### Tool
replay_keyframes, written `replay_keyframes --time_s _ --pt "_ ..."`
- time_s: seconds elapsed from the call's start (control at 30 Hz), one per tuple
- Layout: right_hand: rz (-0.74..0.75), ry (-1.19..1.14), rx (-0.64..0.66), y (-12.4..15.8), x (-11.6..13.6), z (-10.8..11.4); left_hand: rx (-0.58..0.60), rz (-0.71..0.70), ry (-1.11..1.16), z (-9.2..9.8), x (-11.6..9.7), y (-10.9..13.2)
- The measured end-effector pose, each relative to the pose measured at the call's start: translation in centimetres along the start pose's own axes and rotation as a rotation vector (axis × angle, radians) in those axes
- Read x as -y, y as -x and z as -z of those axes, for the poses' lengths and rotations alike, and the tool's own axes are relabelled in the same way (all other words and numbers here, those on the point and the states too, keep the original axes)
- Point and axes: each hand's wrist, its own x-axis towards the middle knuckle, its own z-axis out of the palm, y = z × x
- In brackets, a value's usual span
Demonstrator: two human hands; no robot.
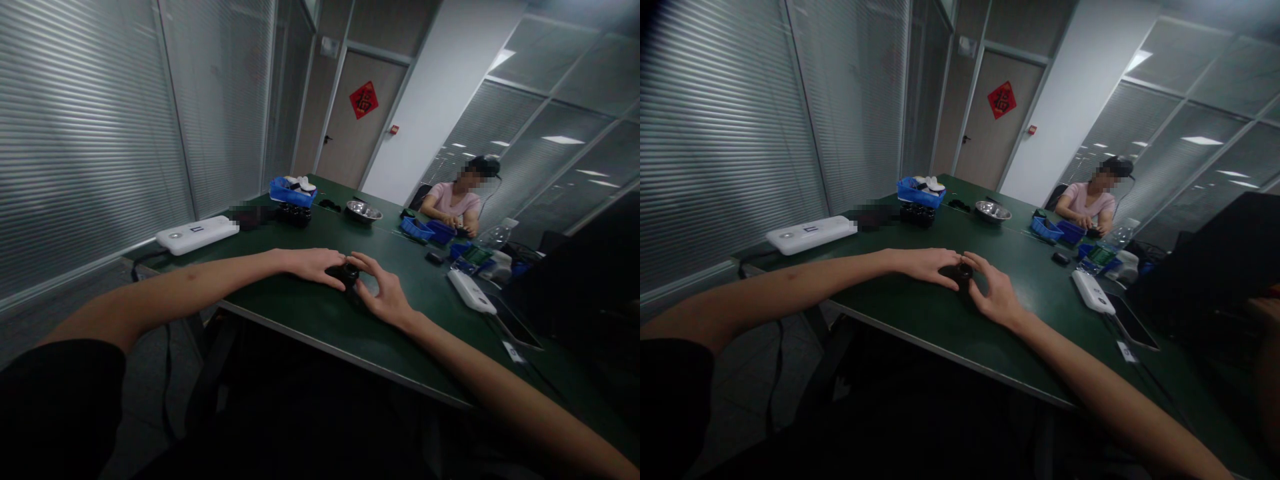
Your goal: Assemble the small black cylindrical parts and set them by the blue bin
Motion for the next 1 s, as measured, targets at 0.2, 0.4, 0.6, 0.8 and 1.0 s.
replay_keyframes --time_s 0.2,0.4,0.6,0.8,1.0 --pt "0.010 0.024 0.006 0.10 -0.25 -0.15 -0.009 -0.002 0.006 -0.13 0.12 -0.09" --pt "-0.005 0.018 0.018 -0.03 -0.24 -0.08 -0.004 0.004 0.025 -0.17 0.20 -0.11" --pt "-0.018 0.027 -0.021 -0.20 -0.42 -0.34 -0.021 -0.019 0.025 -0.28 0.37 -0.13" --pt "0.029 0.042 -0.037 -0.23 -0.54 -0.47 -0.028 -0.041 0.027 -0.36 0.43 -0.19" --pt "0.077 0.035 -0.019 -0.27 -0.12 -0.23 -0.010 -0.045 0.006 -0.20 0.36 -0.08"
